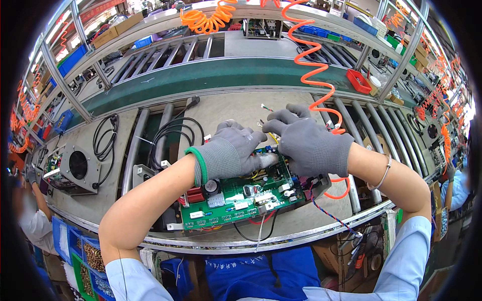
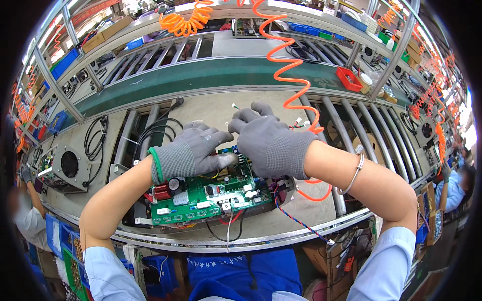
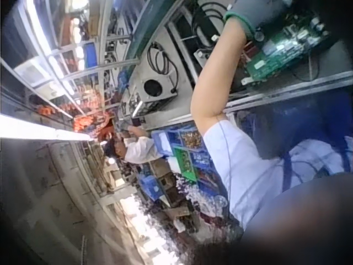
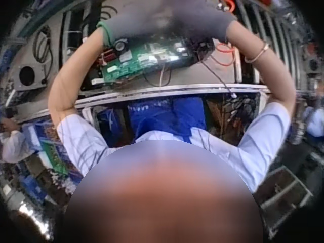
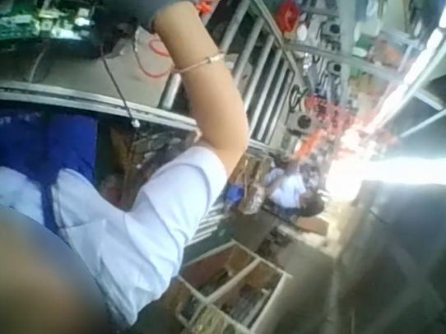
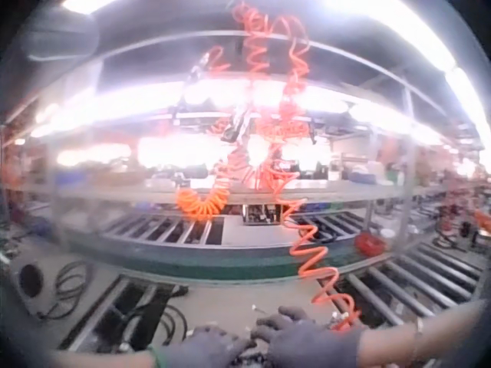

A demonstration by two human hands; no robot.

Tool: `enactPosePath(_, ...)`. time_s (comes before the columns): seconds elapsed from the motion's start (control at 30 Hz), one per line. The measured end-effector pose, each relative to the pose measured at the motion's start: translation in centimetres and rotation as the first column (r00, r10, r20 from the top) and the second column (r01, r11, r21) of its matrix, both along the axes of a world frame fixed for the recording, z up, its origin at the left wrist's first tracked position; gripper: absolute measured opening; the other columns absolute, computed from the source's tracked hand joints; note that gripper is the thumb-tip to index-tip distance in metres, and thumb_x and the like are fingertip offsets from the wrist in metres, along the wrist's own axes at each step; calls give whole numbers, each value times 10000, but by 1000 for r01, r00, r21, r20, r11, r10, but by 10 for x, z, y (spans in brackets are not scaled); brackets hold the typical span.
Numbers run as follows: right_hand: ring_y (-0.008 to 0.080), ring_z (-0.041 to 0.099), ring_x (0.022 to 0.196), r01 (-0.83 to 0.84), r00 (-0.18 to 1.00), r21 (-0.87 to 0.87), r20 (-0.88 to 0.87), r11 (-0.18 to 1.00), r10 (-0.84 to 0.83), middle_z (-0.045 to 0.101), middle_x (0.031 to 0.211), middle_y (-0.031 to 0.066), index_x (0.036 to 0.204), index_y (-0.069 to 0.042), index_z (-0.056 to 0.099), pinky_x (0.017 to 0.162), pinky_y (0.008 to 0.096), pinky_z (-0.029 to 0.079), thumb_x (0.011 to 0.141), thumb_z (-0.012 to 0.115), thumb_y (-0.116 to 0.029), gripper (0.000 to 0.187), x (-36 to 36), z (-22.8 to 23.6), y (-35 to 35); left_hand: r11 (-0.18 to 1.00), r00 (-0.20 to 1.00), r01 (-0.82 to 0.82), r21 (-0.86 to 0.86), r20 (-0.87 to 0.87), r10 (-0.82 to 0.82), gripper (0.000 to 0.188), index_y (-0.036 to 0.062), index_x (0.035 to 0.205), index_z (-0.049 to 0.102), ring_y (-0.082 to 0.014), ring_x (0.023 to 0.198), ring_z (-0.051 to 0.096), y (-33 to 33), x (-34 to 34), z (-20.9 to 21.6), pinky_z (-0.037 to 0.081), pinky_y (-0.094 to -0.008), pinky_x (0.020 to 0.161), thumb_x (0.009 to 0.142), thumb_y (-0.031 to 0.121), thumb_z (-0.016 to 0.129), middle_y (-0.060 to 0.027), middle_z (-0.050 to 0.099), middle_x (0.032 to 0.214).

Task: Assembling an electronics unit by installing components and using a power screwdriver.

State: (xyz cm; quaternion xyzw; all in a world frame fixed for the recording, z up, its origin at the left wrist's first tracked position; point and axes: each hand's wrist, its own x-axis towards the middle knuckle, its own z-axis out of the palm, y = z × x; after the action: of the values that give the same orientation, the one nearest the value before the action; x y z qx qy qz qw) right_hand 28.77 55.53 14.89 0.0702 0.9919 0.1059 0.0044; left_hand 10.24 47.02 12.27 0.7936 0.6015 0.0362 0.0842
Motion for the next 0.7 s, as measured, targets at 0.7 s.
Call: enactPosePath(0.7, 229, 611, 988, 636, 732, -536, 192, 555, -654, 665, 1050, 138, 1079, -25, 653, 870, 341, 457, 913, 531, -456, 477, 85, 38, 6, 970, 965, -187, 152, 214, 152, 444, 133, 1063, 679, -331, 973, 626, 17, -25, 8, 431, -432, 912, 901, 501, 492, -136, 680, 1013)
